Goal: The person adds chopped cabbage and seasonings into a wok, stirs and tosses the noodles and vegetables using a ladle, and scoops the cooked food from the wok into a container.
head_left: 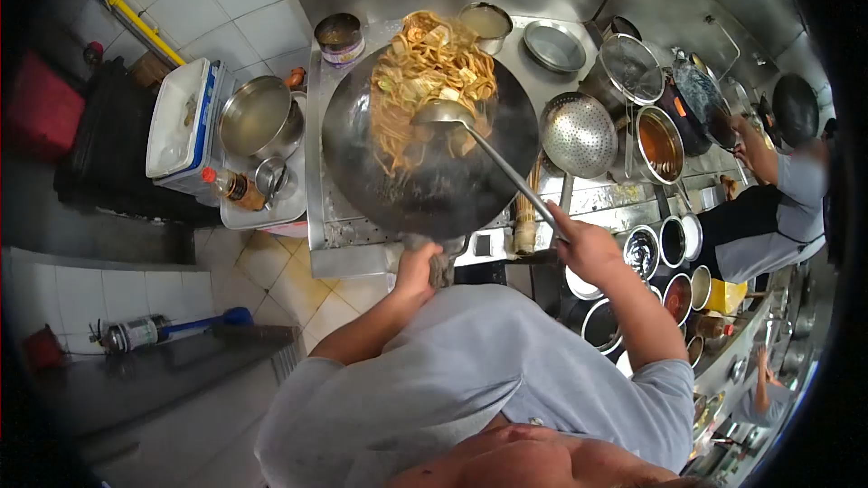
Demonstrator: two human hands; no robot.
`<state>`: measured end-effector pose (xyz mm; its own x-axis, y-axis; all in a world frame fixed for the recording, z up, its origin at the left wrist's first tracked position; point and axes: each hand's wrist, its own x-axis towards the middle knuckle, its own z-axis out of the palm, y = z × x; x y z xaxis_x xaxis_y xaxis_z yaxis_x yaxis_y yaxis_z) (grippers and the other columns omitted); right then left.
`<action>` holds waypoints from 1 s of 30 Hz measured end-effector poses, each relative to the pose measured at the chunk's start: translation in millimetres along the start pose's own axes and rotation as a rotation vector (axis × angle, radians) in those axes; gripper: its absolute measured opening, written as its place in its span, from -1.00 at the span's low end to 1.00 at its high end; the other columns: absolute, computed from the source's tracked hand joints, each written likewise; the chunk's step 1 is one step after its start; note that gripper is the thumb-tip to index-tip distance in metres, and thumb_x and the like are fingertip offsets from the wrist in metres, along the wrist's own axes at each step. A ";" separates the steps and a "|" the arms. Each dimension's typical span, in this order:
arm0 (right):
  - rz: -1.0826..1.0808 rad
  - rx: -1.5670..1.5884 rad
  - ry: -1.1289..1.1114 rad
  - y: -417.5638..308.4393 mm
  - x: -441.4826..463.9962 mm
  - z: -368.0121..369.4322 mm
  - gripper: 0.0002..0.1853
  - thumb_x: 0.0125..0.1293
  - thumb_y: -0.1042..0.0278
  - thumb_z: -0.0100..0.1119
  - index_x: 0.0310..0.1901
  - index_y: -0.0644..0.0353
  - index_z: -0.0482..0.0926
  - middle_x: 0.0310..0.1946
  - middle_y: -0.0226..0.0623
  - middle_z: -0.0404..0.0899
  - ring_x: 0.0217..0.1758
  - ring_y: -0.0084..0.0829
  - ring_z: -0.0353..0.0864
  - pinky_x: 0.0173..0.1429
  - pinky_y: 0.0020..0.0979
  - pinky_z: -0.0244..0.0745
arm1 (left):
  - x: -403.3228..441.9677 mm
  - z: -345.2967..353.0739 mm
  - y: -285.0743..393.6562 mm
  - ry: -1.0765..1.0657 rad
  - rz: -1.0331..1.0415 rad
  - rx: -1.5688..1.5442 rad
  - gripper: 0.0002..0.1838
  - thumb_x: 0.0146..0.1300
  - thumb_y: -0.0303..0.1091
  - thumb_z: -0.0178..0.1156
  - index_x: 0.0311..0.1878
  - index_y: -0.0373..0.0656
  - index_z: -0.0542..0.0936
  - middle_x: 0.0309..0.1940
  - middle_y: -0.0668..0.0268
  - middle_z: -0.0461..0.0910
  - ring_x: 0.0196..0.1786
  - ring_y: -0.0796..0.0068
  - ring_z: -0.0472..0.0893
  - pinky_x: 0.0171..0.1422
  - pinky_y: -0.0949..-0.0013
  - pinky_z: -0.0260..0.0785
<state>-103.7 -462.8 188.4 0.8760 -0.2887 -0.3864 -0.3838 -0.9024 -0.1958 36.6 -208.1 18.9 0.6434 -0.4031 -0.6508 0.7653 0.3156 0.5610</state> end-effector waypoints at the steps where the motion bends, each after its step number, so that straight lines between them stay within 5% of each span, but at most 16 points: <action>1: 0.003 0.052 -0.057 5.9 -11.8 -10.1 -0.23 0.36 0.24 0.14 0.58 -0.15 0.11 -0.27 0.06 0.69 -0.16 0.06 0.70 -0.02 0.01 0.57 | -1.9 0.8 5.0 -0.050 -0.024 0.024 -0.89 0.19 -0.44 0.25 -0.22 -0.18 0.65 -0.31 0.31 0.65 -0.26 0.40 0.68 -0.17 0.22 0.57; 3: -0.023 0.106 -0.072 9.0 -18.8 -17.9 -0.23 0.34 0.20 0.19 0.57 -0.20 0.14 -0.29 0.08 0.69 -0.15 0.09 0.69 0.00 0.02 0.57 | 2.8 37.6 35.3 -0.052 -0.046 -0.048 -0.91 0.16 -0.39 0.29 -0.33 -0.17 0.60 -0.40 0.28 0.62 -0.43 0.34 0.65 -0.37 0.17 0.52; 6: 0.005 -0.026 -0.170 -10.7 -3.3 -24.9 -0.23 0.34 0.28 0.12 0.58 -0.17 0.12 -0.22 0.09 0.69 -0.15 0.11 0.69 0.00 0.05 0.56 | 73.1 47.4 31.5 -0.047 -0.071 -0.126 -0.87 0.14 -0.35 0.30 -0.34 -0.20 0.61 -0.43 0.27 0.61 -0.48 0.31 0.62 -0.35 0.17 0.53; 10: -0.005 -0.033 0.055 -3.6 55.8 45.3 -0.23 0.36 0.35 0.04 0.59 -0.20 0.09 -0.21 0.08 0.67 -0.18 0.05 0.70 -0.04 0.00 0.58 | 48.7 38.3 21.5 -0.011 -0.039 -0.006 -0.79 0.17 -0.30 0.29 -0.23 -0.25 0.63 -0.38 0.22 0.62 -0.35 0.30 0.66 -0.26 0.14 0.57; 13: -0.040 -0.096 0.229 6.8 50.2 78.2 -0.21 0.35 0.27 0.14 0.59 -0.10 0.07 -0.23 0.03 0.67 -0.29 0.09 0.70 -0.17 0.01 0.62 | 6.3 -3.3 -7.1 -0.055 0.003 0.093 -0.76 0.22 -0.35 0.26 -0.10 -0.27 0.65 -0.15 0.22 0.64 -0.06 0.29 0.66 0.08 0.17 0.55; 19: 0.066 0.186 0.132 -2.3 -7.9 54.0 -0.31 0.26 0.35 0.22 0.46 0.02 0.31 -0.21 0.09 0.69 -0.16 0.10 0.70 -0.06 0.00 0.59 | 49.4 37.1 31.0 -0.053 -0.028 -0.006 -0.83 0.11 -0.29 0.33 -0.31 -0.16 0.63 -0.43 0.30 0.60 -0.44 0.37 0.62 -0.43 0.19 0.47; 27: 0.166 0.288 0.425 -15.9 53.1 120.3 -0.38 0.29 0.35 0.22 0.39 0.09 0.34 -0.14 0.11 0.66 -0.17 0.14 0.69 -0.03 0.09 0.58 | 139.4 56.6 46.3 -0.127 -0.119 -0.057 -0.89 0.19 -0.33 0.32 -0.32 -0.11 0.60 -0.42 0.30 0.59 -0.39 0.37 0.61 -0.33 0.27 0.48; 30: 0.100 0.335 0.474 -31.2 56.6 114.4 -0.37 0.29 0.36 0.24 0.41 0.08 0.33 -0.11 0.08 0.66 -0.18 0.13 0.69 -0.04 0.09 0.58 | 122.9 30.8 60.6 -0.168 -0.132 -0.004 -0.80 0.27 -0.25 0.34 -0.17 -0.14 0.61 -0.38 0.23 0.66 -0.34 0.25 0.69 -0.20 0.12 0.62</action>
<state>-75.5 -414.4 69.6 0.8364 -0.5480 0.0121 -0.4748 -0.7355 -0.4833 161.4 -265.0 -11.3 0.5255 -0.5783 -0.6241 0.8429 0.2543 0.4741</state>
